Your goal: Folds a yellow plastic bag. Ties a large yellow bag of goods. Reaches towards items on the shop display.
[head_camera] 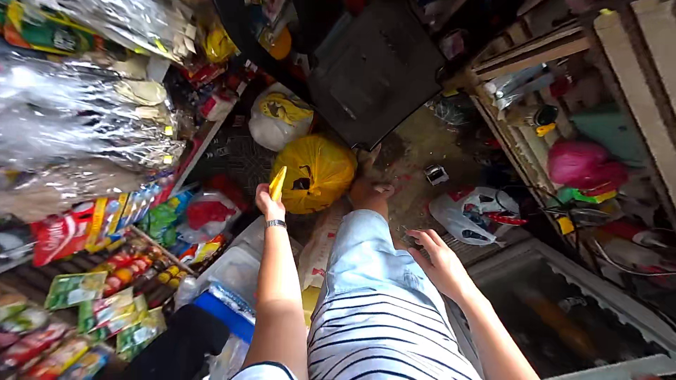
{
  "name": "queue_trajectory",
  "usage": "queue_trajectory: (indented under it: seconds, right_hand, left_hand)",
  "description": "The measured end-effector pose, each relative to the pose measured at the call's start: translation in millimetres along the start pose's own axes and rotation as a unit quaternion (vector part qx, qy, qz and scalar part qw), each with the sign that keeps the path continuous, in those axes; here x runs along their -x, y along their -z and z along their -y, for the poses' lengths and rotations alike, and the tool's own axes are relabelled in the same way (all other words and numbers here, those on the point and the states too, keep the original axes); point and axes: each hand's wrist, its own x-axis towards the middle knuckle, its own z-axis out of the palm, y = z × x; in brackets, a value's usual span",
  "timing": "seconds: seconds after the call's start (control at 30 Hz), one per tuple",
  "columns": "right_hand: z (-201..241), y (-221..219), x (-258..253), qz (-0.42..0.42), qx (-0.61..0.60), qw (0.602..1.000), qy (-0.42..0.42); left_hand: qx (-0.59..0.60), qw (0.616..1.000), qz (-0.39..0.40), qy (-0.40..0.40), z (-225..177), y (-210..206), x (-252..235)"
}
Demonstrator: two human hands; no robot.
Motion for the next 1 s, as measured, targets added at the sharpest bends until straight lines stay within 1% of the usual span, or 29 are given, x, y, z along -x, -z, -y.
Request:
queue_trajectory:
  seconds: [0.03, 0.07, 0.1, 0.13, 0.17, 0.2, 0.3, 0.37, 0.4, 0.43, 0.5, 0.57, 0.63, 0.77, 0.9, 1.0]
  right_hand:
    - [0.2, -2.9, -0.3, 0.001, 0.0, 1.0, 0.003]
    - [-1.5, -5.5, -1.5, 0.003, 0.0, 1.0, 0.005]
    - [-4.8, -8.0, -2.7, 0.008, 0.003, 1.0, 0.007]
    - [-9.2, -10.6, -0.1, 0.019, 0.007, 1.0, 0.002]
    - [-13.9, -12.7, 5.0, 0.028, 0.017, 0.999, -0.006]
    - [-19.0, -13.7, 7.7, 0.031, 0.028, 0.999, -0.013]
    - [-34.8, -10.3, 18.7, 0.028, 0.051, 0.998, -0.038]
    - [-42.0, -6.6, 28.1, 0.026, 0.052, 0.996, -0.063]
    - [-46.0, -5.1, 32.4, 0.024, 0.051, 0.996, -0.071]
    - [-50.7, -4.4, 34.5, 0.017, 0.052, 0.996, -0.072]
    - [-55.8, -3.7, 38.6, 0.01, 0.048, 0.996, -0.076]
    - [-54.7, -4.4, 40.9, 0.005, 0.041, 0.996, -0.074]
    - [-52.5, -6.0, 39.1, 0.004, 0.038, 0.997, -0.066]
    - [-47.1, -5.4, 39.8, 0.019, 0.037, 0.998, -0.054]
    - [-52.9, 3.6, 40.0, 0.01, 0.045, 0.998, -0.038]
    - [-55.2, 11.7, 31.4, 0.005, 0.032, 0.999, -0.039]
  left_hand:
    - [-0.093, 0.996, -0.007, 0.011, 17.8, 6.2, -5.8]
    - [-0.203, 0.979, 0.024, 0.008, 34.6, 6.6, -15.3]
    - [-0.312, 0.946, 0.083, 0.013, 46.9, 0.5, -25.8]
    - [-0.394, 0.908, 0.142, 0.024, 59.7, -9.3, -33.6]
    - [-0.459, 0.869, 0.184, 0.031, 72.8, -19.5, -36.8]
    - [-0.5, 0.84, 0.206, 0.038, 82.8, -31.8, -39.4]
    - [-0.571, 0.782, 0.244, 0.055, 102.2, -64.8, -41.2]
    - [-0.605, 0.745, 0.272, 0.068, 106.7, -72.0, -41.8]
    - [-0.611, 0.737, 0.281, 0.07, 104.7, -70.4, -43.1]
    - [-0.61, 0.736, 0.287, 0.063, 101.0, -67.2, -46.0]
    - [-0.602, 0.742, 0.296, 0.024, 96.7, -59.3, -52.1]
    - [-0.586, 0.758, 0.286, -0.007, 98.9, -50.9, -46.3]
    - [-0.584, 0.766, 0.27, -0.002, 95.6, -45.9, -33.3]
    - [-0.591, 0.761, 0.267, 0.003, 79.5, -34.0, -18.6]
    - [-0.584, 0.765, 0.268, -0.026, 46.6, -9.5, -7.2]
    - [-0.552, 0.791, 0.26, -0.034, 6.7, 21.2, 32.4]
